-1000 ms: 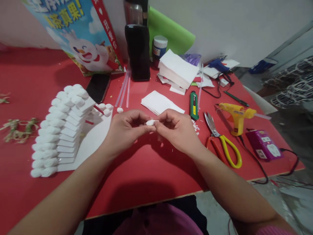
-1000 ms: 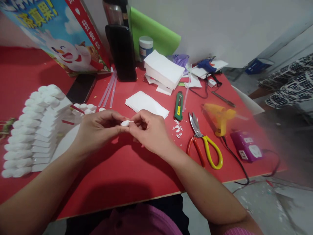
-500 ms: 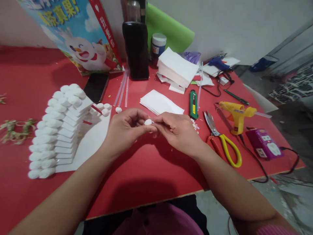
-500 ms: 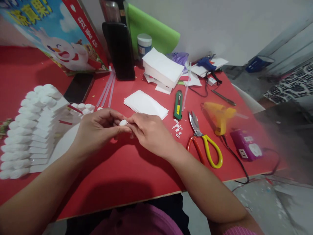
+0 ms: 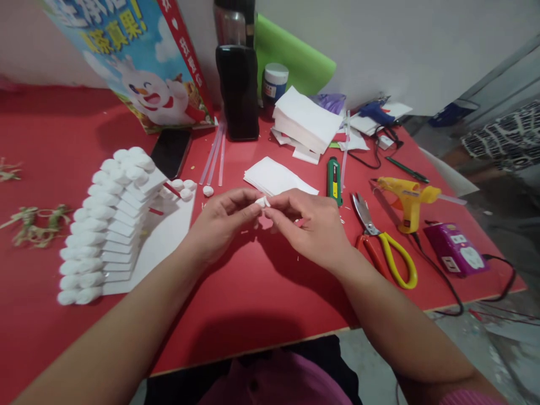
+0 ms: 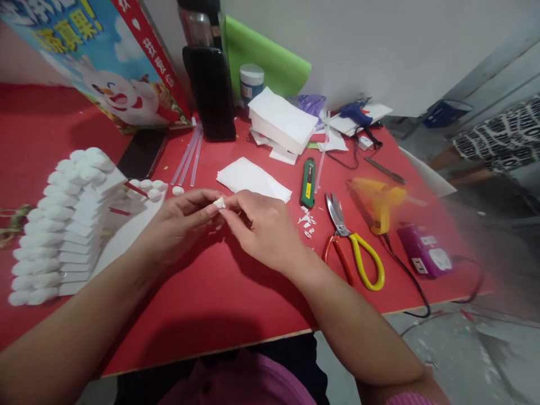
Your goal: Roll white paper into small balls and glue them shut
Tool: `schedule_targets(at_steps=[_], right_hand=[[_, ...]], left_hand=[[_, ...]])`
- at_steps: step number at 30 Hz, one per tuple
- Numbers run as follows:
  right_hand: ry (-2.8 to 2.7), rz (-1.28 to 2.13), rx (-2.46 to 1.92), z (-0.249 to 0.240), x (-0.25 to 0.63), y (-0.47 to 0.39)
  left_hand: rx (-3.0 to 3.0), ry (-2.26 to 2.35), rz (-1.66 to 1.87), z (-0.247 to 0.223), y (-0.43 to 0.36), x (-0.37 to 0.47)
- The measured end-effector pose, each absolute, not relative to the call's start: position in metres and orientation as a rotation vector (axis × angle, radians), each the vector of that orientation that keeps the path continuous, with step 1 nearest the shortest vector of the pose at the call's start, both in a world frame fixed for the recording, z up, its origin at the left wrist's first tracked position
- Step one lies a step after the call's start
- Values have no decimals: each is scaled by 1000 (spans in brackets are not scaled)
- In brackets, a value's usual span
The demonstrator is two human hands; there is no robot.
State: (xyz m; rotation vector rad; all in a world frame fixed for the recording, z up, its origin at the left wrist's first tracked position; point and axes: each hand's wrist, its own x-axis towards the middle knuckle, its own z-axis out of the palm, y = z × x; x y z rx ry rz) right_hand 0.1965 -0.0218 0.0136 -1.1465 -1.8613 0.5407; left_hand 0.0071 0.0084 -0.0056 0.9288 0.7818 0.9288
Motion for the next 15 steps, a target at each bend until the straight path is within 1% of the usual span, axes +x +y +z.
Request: schedule_targets(at_steps=[3, 9, 12, 15], right_hand=[[-1794, 594, -1108, 34, 197, -33], [-1592, 362, -1343, 82, 216, -63], [-1548, 216, -1513, 80, 236, -76], [-1632, 42, -1722, 58, 267, -89]], left_hand=[[693, 597, 868, -10, 14, 6], [556, 351, 755, -4, 14, 3], [570, 334, 739, -5, 13, 2], [600, 378, 750, -6, 14, 0]])
